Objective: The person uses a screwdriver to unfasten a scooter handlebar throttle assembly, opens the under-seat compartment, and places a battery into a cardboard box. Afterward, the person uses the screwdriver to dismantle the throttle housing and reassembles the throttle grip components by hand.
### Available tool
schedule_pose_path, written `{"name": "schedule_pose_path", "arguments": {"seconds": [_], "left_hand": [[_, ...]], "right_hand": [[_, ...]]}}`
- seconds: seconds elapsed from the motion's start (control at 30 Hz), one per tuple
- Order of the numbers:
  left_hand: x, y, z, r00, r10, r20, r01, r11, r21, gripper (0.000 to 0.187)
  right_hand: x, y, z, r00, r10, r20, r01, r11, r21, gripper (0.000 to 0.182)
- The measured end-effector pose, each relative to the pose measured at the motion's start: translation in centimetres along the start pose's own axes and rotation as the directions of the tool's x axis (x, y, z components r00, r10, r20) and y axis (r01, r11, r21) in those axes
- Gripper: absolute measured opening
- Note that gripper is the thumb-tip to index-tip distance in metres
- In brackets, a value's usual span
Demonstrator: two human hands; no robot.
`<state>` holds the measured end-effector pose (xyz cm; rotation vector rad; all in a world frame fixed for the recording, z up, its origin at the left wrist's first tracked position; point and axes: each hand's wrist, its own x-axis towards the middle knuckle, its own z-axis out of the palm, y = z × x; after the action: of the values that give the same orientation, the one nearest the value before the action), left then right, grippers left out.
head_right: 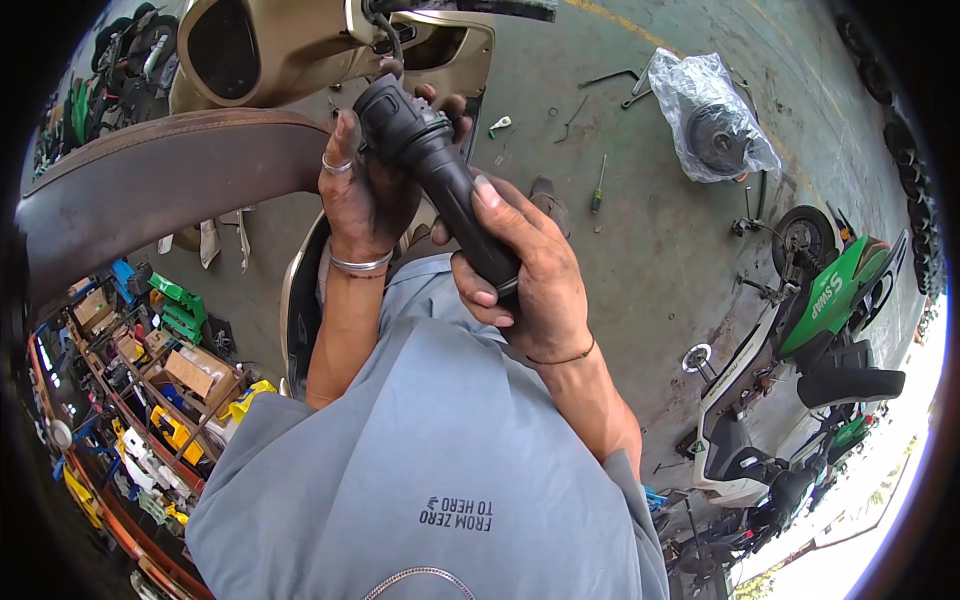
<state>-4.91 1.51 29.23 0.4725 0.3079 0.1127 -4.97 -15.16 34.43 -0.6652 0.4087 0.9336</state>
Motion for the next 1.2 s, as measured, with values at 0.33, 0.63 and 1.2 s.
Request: {"name": "schedule_pose_path", "arguments": {"seconds": [0.33,0.63,1.2], "left_hand": [[0.6,-2.0,-0.5,0.987,-0.021,-0.160,0.039,0.993,0.109,0.071],[0.1,-2.2,-0.6,0.979,-0.039,-0.201,0.080,0.977,0.198,0.051],[2.8,-4.1,-3.8,0.998,-0.009,-0.068,0.005,0.998,-0.064,0.054]], "right_hand": [[0.5,1.4,0.8,0.932,-0.347,-0.102,0.195,0.720,-0.666,0.048],[1.2,2.5,-1.2,0.913,-0.408,-0.021,0.254,0.606,-0.754,0.046],[17.0,9.1,-52.3,0.634,-0.235,-0.737,-0.414,0.702,-0.580,0.056]]}}
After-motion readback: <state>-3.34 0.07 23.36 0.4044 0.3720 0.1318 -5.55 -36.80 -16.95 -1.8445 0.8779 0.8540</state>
